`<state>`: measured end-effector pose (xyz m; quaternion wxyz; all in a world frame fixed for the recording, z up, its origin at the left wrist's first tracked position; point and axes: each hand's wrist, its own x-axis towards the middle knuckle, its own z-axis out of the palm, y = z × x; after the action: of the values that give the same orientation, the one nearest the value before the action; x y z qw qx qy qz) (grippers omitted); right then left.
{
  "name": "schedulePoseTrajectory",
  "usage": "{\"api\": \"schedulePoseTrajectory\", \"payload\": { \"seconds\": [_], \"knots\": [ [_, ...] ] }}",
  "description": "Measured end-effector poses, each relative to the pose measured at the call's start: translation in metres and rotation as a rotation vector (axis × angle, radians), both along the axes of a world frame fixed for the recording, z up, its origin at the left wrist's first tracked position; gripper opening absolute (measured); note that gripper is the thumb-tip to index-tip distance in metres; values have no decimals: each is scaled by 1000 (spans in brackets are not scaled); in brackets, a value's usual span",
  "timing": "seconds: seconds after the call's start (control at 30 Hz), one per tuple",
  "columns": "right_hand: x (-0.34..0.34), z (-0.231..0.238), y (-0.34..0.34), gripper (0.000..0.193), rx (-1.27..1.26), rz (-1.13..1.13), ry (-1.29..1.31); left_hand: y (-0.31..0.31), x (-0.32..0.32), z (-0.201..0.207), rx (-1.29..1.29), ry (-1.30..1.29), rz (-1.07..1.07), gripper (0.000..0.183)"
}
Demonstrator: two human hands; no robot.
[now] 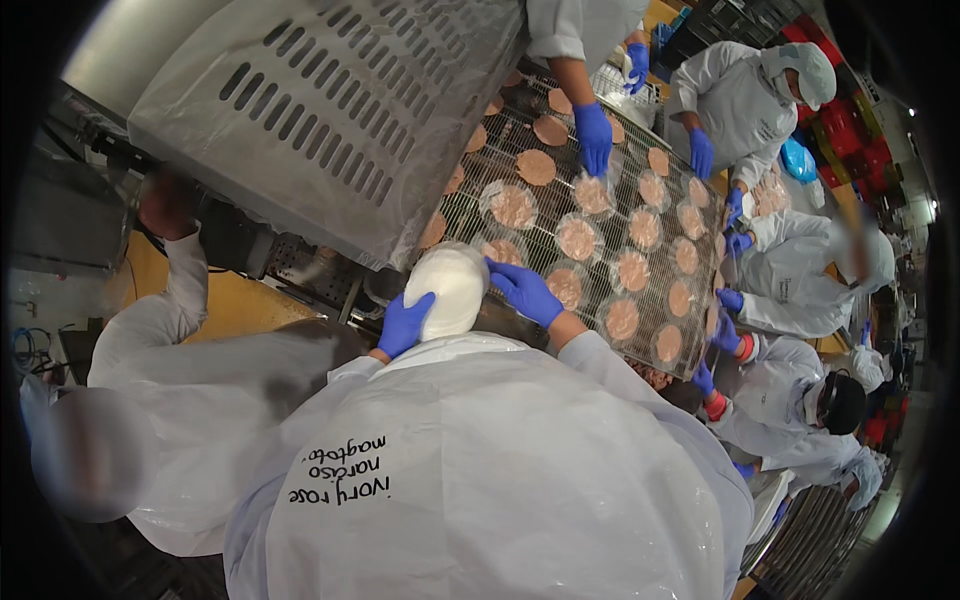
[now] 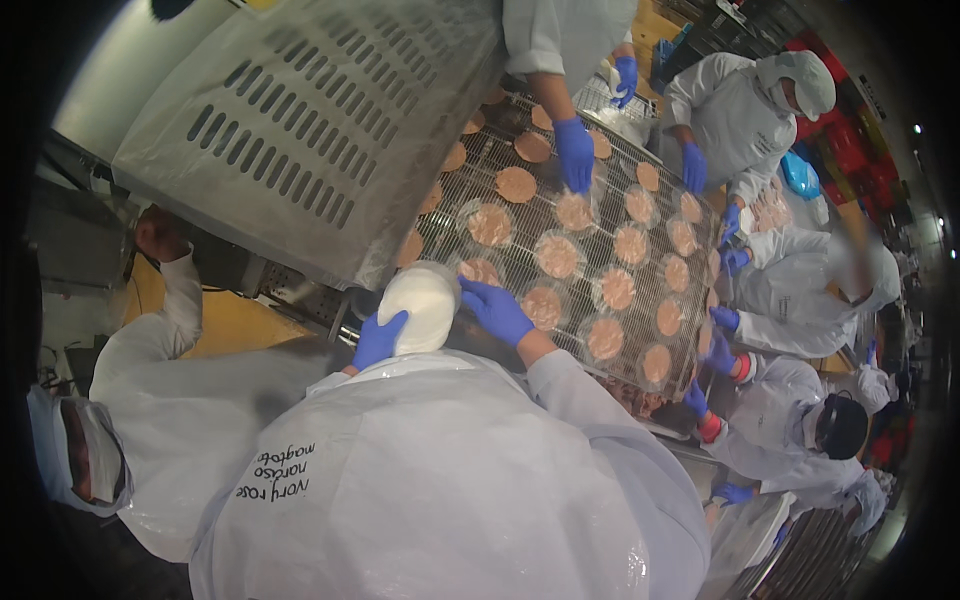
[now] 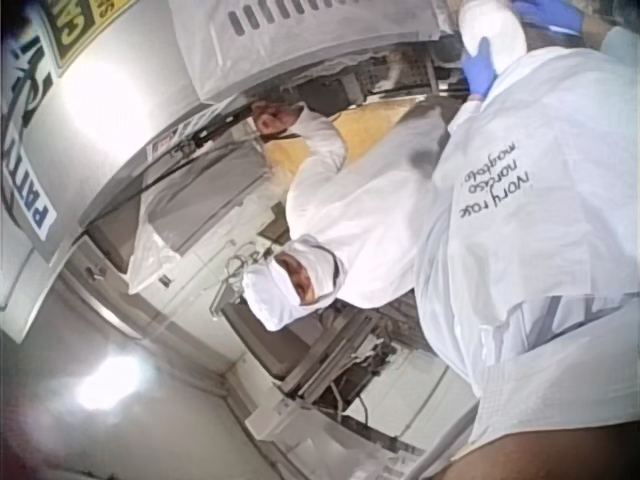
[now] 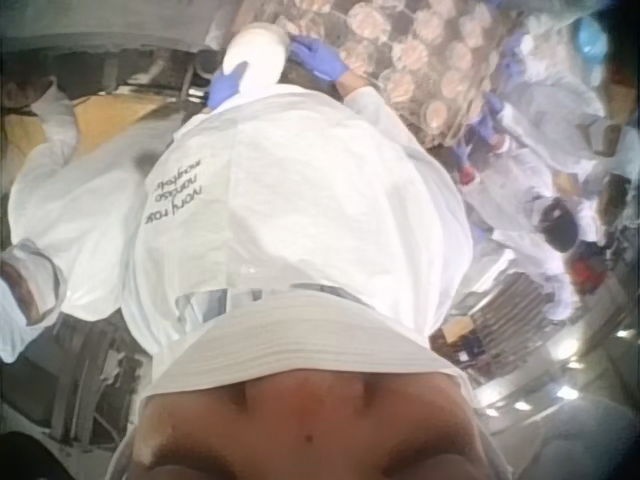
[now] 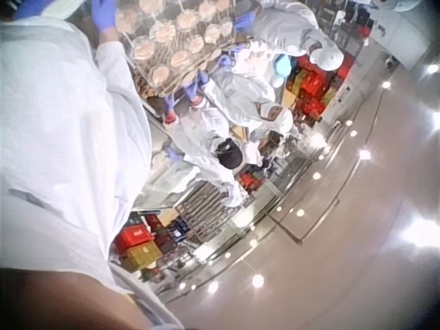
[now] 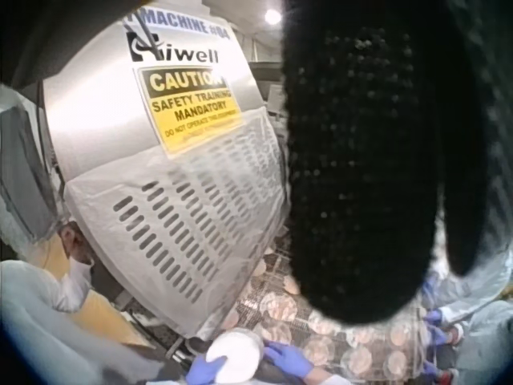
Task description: The person places round white discs onto a metal rack and then wraps them in plastic film. They also place the discs into round metal molds and continue wrapping them. The person works alongside other staff in a commercial kitchen environment.
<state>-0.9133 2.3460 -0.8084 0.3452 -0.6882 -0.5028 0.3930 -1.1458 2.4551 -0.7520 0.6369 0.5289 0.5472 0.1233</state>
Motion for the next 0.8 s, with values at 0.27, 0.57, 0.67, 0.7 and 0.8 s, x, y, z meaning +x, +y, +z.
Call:
{"api": "schedulePoseTrajectory", "payload": {
  "seconds": [0.27, 0.57, 0.67, 0.7, 0.8],
  "knots": [
    [-7, 12, 60, 31, 100, -219, 394, 27, -2, -17, -91, -145, 76, 37],
    [6, 33, 143, 27, -337, -117, 322, 57, -45, 9, -123, -110, 133, 36],
    [26, 25, 175, 34, -335, -134, 163, 65, -60, 18, -123, -111, 165, 37],
    [30, 13, 183, 37, -139, -250, -105, 66, -64, 19, -111, -104, 165, 37],
    [25, -37, 210, 39, 204, -553, -151, 76, -73, 9, -99, -42, 170, 37]
  ]
}}
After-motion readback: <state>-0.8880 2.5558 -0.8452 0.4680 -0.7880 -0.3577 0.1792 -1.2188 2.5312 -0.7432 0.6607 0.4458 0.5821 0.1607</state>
